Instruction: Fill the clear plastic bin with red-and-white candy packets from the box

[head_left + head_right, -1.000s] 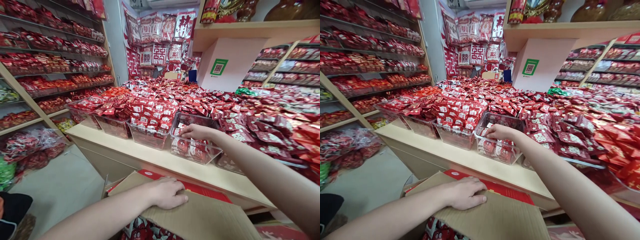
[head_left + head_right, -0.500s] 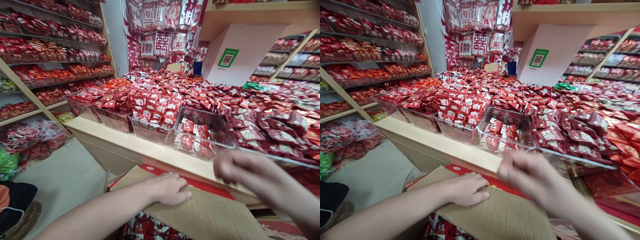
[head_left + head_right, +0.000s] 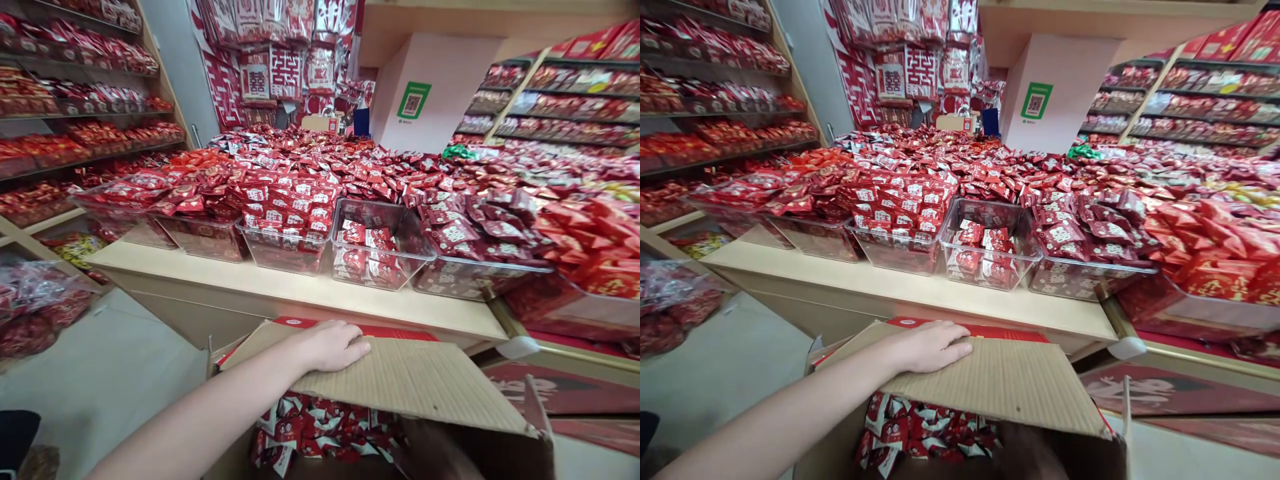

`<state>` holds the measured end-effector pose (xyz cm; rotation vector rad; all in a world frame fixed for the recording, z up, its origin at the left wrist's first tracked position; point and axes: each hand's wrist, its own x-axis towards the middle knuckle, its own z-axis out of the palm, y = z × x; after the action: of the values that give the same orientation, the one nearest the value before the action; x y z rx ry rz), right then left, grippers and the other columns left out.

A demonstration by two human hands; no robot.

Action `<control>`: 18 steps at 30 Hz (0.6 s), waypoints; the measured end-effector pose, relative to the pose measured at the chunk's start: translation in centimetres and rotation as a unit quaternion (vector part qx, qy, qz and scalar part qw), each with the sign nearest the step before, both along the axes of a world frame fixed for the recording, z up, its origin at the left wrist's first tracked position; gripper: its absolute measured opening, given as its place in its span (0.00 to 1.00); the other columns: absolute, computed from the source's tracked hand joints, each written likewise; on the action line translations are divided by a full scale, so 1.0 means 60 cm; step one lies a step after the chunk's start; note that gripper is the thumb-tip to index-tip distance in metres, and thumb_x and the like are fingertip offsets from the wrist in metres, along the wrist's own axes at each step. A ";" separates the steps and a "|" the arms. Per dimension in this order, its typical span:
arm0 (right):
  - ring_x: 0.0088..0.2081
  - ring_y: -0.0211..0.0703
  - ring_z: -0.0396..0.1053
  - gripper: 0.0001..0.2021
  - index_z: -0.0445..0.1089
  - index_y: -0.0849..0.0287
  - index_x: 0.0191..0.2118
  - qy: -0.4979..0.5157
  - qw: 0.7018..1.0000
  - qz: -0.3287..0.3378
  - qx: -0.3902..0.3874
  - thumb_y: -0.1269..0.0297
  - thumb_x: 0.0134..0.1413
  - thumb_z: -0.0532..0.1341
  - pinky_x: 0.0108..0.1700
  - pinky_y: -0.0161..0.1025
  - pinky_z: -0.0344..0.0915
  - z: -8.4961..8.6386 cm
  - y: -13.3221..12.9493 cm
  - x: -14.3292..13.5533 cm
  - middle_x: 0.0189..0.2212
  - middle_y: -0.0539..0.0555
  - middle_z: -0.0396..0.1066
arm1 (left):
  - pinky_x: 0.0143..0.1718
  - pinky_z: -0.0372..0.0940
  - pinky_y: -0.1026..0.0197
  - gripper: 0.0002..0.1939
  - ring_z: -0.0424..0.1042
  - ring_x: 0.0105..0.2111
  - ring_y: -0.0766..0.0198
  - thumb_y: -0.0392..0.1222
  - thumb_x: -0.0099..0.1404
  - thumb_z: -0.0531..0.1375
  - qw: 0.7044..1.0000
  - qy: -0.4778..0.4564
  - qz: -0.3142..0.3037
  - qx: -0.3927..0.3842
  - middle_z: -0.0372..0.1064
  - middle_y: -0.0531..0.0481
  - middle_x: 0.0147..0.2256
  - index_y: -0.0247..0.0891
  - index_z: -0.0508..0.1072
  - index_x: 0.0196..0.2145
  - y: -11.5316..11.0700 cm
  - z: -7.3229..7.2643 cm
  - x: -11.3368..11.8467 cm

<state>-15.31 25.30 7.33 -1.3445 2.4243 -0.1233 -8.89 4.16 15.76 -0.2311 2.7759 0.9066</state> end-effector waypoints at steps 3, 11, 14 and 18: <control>0.43 0.59 0.64 0.18 0.69 0.55 0.40 0.077 0.996 -0.036 0.041 0.65 0.38 0.57 0.43 0.50 0.60 -0.045 -0.019 0.007 0.39 0.60 0.68 | 0.45 0.54 0.59 0.25 0.62 0.45 0.59 0.56 0.59 0.42 1.000 0.006 0.002 -0.006 0.64 0.47 0.44 0.39 0.64 0.44 0.000 -0.002 0.004; 0.39 0.59 0.65 0.22 0.66 0.53 0.44 0.137 0.989 0.008 0.053 0.71 0.37 0.56 0.34 0.49 0.61 -0.049 -0.029 0.027 0.36 0.62 0.69 | 0.44 0.55 0.59 0.25 0.63 0.44 0.59 0.56 0.59 0.41 1.000 0.014 -0.013 -0.016 0.64 0.46 0.44 0.39 0.64 0.43 -0.010 -0.011 0.009; 0.38 0.54 0.66 0.22 0.63 0.42 0.46 0.084 0.996 0.026 0.002 0.69 0.41 0.54 0.35 0.46 0.61 -0.035 -0.024 0.020 0.36 0.58 0.69 | 0.43 0.56 0.58 0.26 0.63 0.44 0.58 0.56 0.59 0.40 0.999 0.021 -0.026 -0.026 0.64 0.45 0.44 0.38 0.64 0.44 -0.012 -0.011 0.010; 0.41 0.53 0.65 0.24 0.58 0.39 0.49 0.046 0.997 0.048 -0.033 0.65 0.42 0.53 0.37 0.43 0.61 -0.016 -0.024 0.020 0.41 0.53 0.68 | 0.42 0.57 0.57 0.26 0.64 0.42 0.57 0.56 0.60 0.40 0.999 0.020 -0.034 -0.028 0.65 0.44 0.43 0.37 0.64 0.44 -0.012 -0.008 0.008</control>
<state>-14.10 23.89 6.38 -1.5248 2.4439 -0.1191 -8.40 3.41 15.27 -0.1288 2.8295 0.8258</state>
